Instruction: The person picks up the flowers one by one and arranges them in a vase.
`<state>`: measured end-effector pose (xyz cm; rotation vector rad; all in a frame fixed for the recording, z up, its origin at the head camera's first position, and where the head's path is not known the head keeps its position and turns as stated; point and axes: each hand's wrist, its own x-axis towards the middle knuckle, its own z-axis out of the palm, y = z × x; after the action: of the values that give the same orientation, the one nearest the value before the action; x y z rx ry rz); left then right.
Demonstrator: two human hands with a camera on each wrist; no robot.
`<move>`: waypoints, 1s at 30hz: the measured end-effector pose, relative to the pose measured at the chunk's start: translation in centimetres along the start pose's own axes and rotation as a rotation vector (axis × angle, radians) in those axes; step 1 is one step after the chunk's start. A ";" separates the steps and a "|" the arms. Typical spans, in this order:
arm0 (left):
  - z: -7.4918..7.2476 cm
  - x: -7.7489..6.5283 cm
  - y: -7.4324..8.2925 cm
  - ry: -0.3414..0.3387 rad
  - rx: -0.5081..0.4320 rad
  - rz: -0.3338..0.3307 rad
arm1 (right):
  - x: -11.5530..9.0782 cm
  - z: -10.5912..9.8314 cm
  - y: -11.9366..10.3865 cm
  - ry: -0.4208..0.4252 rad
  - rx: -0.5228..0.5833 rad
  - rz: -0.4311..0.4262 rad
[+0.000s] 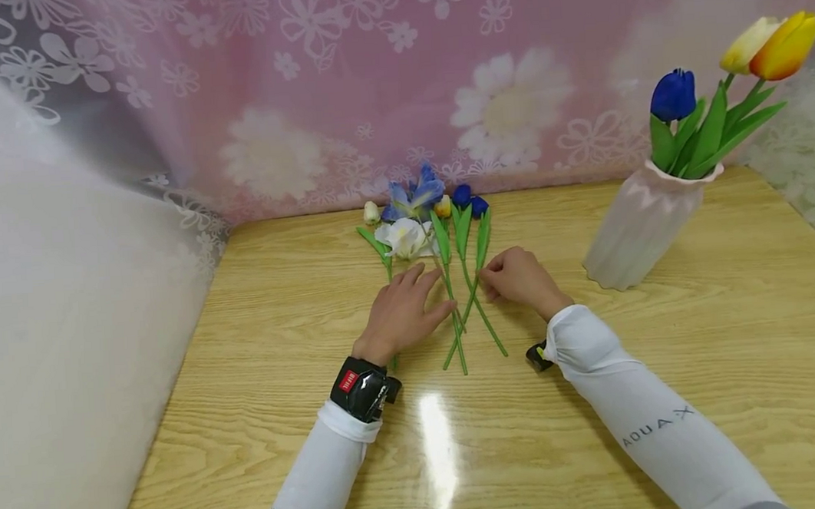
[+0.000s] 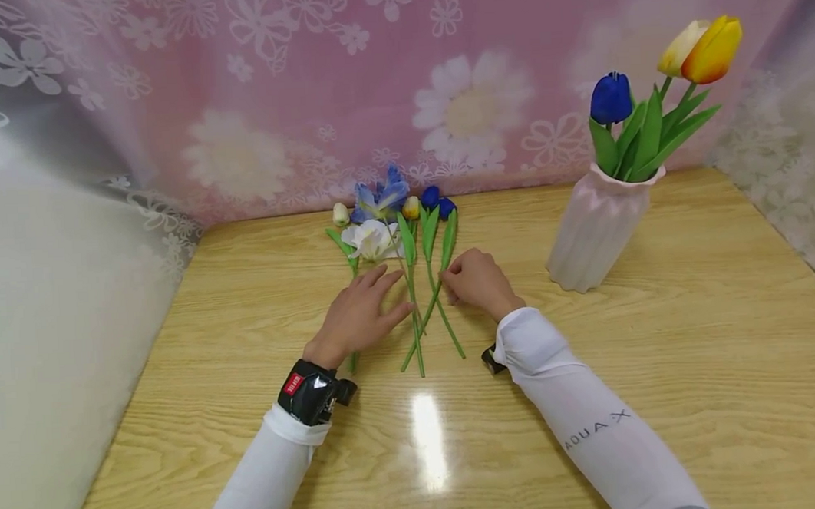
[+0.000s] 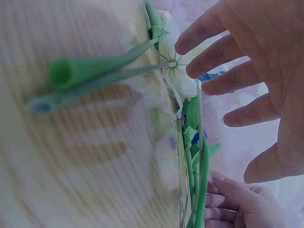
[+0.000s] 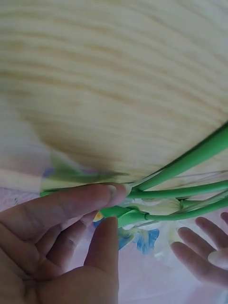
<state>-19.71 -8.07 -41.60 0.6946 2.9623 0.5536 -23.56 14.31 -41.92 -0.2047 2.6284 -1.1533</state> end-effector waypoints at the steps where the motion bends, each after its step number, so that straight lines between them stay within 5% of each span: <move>1: 0.0 0.0 0.0 0.003 0.002 0.002 | 0.1 0.1 0.0 -0.008 0.006 0.005; 16: 0.1 -0.2 -0.1 0.028 -0.009 0.016 | 1.4 0.8 -0.6 -0.051 -0.001 0.104; 30: 0.1 -0.4 -0.1 0.032 0.012 0.003 | 1.0 0.4 0.8 -0.035 0.212 0.186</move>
<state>-19.40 -8.29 -41.76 0.6979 2.9973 0.5536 -24.39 14.28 -42.94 0.0589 2.4130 -1.3364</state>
